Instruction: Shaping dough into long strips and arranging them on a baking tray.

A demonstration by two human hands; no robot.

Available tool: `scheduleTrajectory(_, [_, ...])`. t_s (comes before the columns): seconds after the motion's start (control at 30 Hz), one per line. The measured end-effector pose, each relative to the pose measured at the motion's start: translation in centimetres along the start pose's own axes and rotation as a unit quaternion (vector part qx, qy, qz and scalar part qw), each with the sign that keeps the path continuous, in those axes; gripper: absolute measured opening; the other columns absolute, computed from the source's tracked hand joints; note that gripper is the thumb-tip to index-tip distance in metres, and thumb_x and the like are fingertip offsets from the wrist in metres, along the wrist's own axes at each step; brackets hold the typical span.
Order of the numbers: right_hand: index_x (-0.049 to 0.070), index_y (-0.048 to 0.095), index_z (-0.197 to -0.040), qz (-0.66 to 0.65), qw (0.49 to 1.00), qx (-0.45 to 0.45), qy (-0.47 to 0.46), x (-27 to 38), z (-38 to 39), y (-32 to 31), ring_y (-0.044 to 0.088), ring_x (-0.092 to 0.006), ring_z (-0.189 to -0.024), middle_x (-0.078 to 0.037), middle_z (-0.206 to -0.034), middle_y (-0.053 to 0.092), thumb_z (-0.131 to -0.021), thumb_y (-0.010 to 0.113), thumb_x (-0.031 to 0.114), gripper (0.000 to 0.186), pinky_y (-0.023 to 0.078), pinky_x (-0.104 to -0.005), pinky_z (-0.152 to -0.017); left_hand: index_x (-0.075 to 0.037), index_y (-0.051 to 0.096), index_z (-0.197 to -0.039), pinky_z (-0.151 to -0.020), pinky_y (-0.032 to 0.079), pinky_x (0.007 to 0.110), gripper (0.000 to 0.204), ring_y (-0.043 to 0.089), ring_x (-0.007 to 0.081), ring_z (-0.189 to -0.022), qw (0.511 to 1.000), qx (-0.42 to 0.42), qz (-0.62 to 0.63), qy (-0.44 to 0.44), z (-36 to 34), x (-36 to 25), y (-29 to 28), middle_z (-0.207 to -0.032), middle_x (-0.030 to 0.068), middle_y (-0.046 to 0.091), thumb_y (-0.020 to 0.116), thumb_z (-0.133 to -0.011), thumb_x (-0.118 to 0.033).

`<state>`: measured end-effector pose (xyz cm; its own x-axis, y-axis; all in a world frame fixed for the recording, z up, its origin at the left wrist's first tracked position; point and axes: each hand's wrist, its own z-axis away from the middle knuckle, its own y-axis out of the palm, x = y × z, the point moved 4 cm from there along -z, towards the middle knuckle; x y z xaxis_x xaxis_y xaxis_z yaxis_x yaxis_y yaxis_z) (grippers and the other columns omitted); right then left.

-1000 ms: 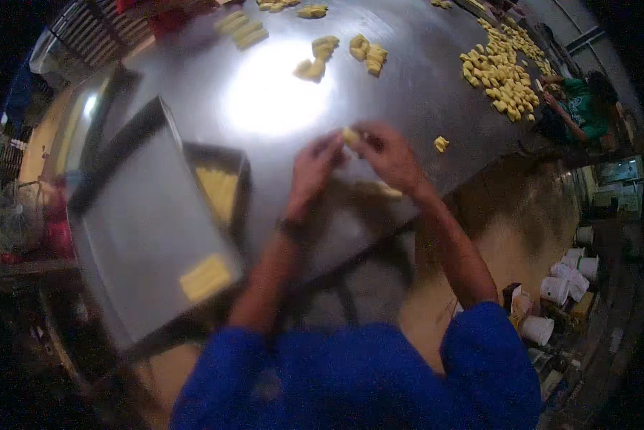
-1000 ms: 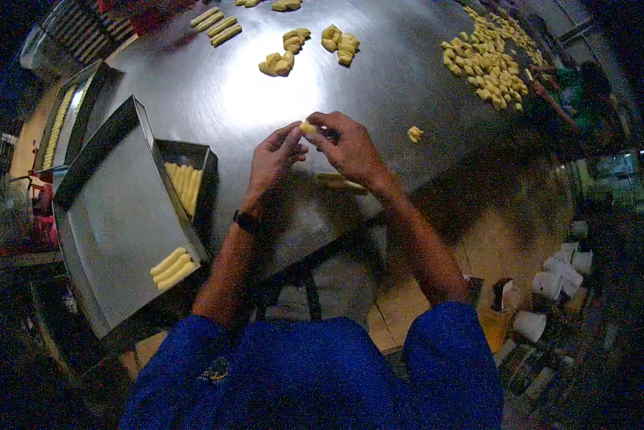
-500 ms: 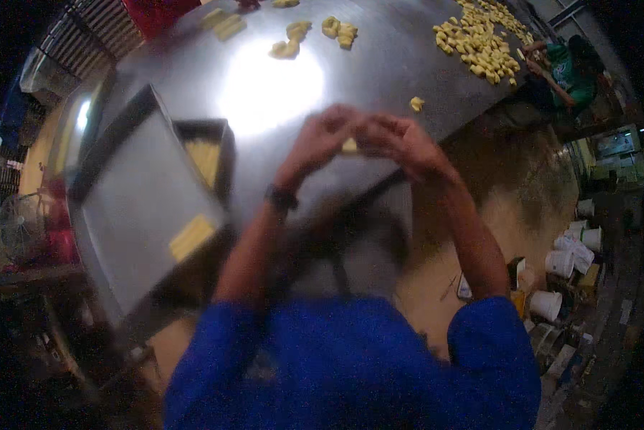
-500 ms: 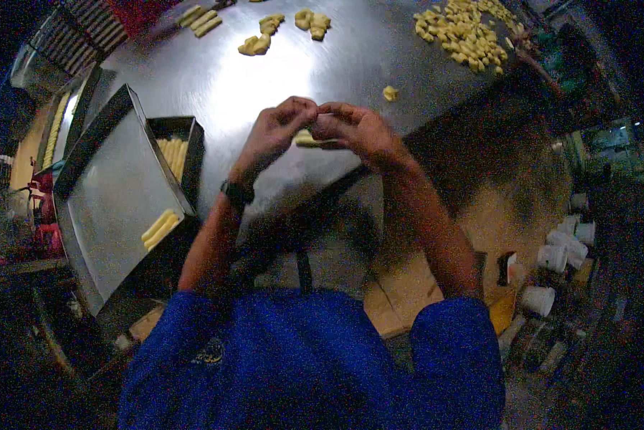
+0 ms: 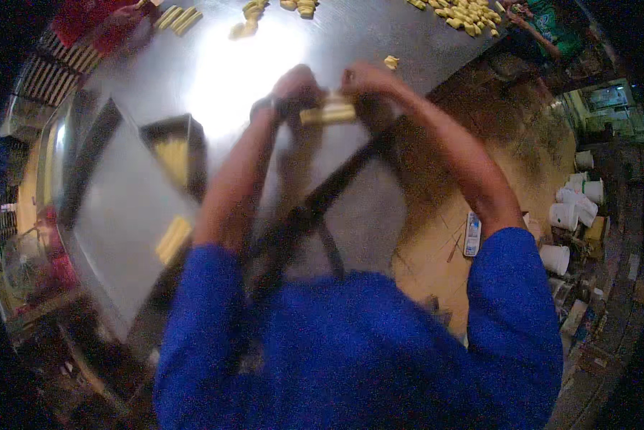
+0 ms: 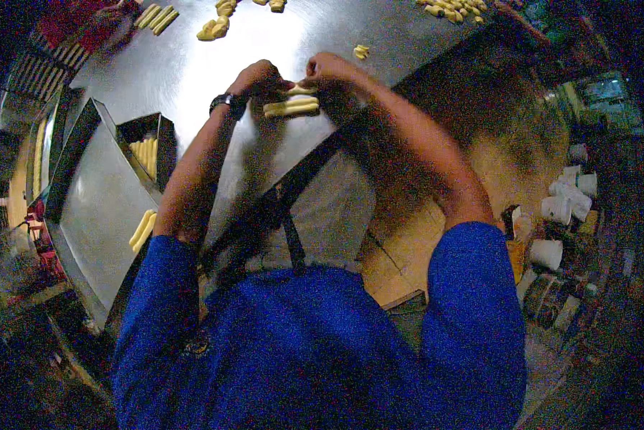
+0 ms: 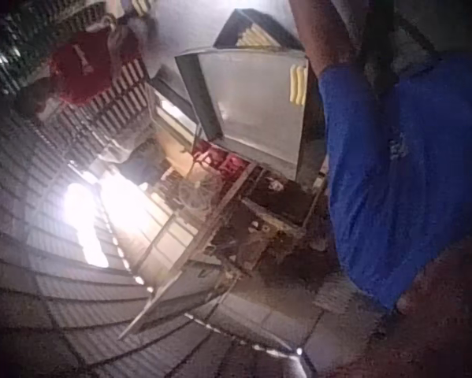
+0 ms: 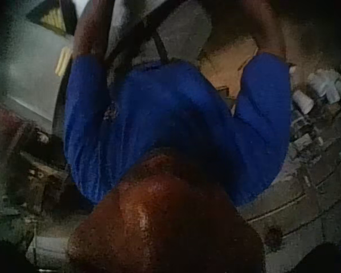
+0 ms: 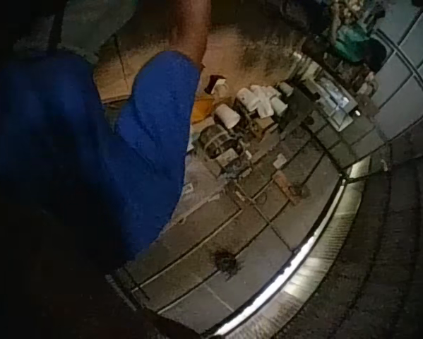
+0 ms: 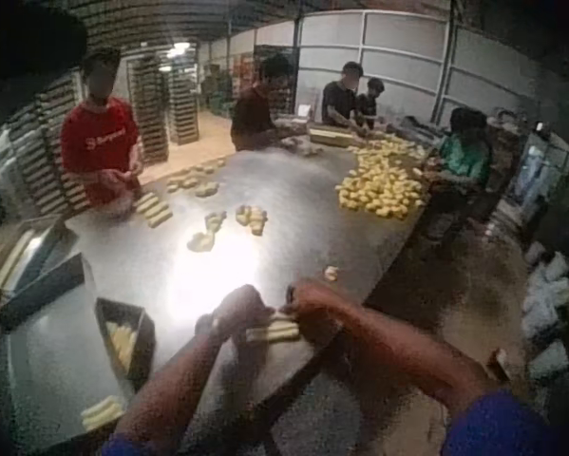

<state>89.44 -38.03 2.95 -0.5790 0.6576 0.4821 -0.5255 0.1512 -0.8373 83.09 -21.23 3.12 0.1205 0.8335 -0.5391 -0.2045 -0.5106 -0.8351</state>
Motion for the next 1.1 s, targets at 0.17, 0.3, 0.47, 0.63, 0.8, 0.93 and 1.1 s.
scheduleTrajectory(0.17, [0.006,0.068,-0.087,0.049,0.984,-0.143,0.096,-4.2,0.7,1.0,0.067,-0.0313,-0.083,-0.013,-0.089,0.07,-0.07,0.072,0.073,0.069,0.052,-0.044,-0.074,0.001,0.069,-0.065,-0.057,0.05,0.044,0.05,0.053,0.0277,-0.047,0.994,-0.098,0.006,-0.041,1.4,2.9,0.8,-0.059,0.0197,0.062,0.078,-0.081,-0.046])
scheduleTrajectory(0.3, [0.007,0.069,-0.088,-0.025,0.989,-0.111,0.099,-4.8,1.4,0.8,0.067,-0.0299,-0.084,-0.013,-0.089,0.07,-0.068,0.077,0.067,0.064,0.052,-0.0441,-0.073,-0.004,0.063,-0.088,-0.074,0.053,0.044,0.047,0.068,0.032,-0.082,0.995,-0.042,0.072,-0.061,1.3,3.9,1.0,-0.084,0.0187,0.069,0.077,-0.08,-0.048])
scheduleTrajectory(0.47, [0.007,0.069,-0.089,-0.009,0.992,-0.089,0.087,-5.0,1.9,-0.1,0.067,-0.0302,-0.085,-0.013,-0.088,0.069,-0.069,0.079,0.062,0.06,0.052,-0.0445,-0.074,-0.004,0.073,-0.085,-0.076,0.054,0.044,0.046,0.068,0.0324,-0.078,0.998,0.008,0.019,-0.061,0.1,2.5,0.5,-0.087,0.0183,0.071,0.068,-0.085,-0.05])
scheduleTrajectory(0.63, [0.01,0.069,-0.088,-0.025,0.994,-0.077,0.067,-4.9,1.4,0.0,0.067,-0.0324,-0.09,-0.013,-0.091,0.07,-0.068,0.079,0.061,0.056,0.052,-0.0476,-0.074,-0.01,0.075,-0.083,-0.068,0.054,0.039,0.044,0.071,0.0274,-0.072,0.993,-0.003,-0.117,-0.024,-1.9,0.3,1.1,-0.077,0.0105,0.073,0.074,-0.08,-0.054])
scheduleTrajectory(0.8, [0.01,0.066,-0.086,0.008,0.989,-0.147,0.016,-4.4,1.2,0.4,0.067,-0.0329,-0.09,-0.012,-0.09,0.069,-0.068,0.078,0.062,0.056,0.052,-0.0475,-0.072,-0.008,0.074,-0.079,-0.07,0.055,0.041,0.057,0.071,0.0297,-0.074,0.987,0.03,-0.152,-0.035,-2.7,-0.4,1.9,-0.078,0.013,0.072,0.07,-0.078,-0.065])
scheduleTrajectory(0.93, [0.011,0.066,-0.087,-0.004,0.986,-0.164,0.036,-4.8,2.3,0.4,0.067,-0.0313,-0.089,-0.011,-0.09,0.07,-0.071,0.074,0.065,0.057,0.052,-0.0458,-0.071,-0.005,0.07,-0.077,-0.066,0.053,0.043,0.068,0.067,0.031,-0.066,0.985,0.008,-0.165,-0.049,-1.6,-0.5,2.2,-0.079,0.0158,0.07,0.063,-0.081,-0.072])
scheduleTrajectory(1.1, [0.012,0.066,-0.088,-0.028,0.979,-0.194,0.049,-4.7,2.7,0.4,0.068,-0.0309,-0.088,-0.011,-0.089,0.069,-0.073,0.071,0.067,0.057,0.052,-0.0471,-0.073,-0.007,0.074,-0.078,-0.069,0.055,0.04,0.07,0.071,0.0313,-0.073,0.993,0.001,-0.088,-0.075,-1.2,-0.5,0.8,-0.075,0.0142,0.072,0.063,-0.077,-0.077])
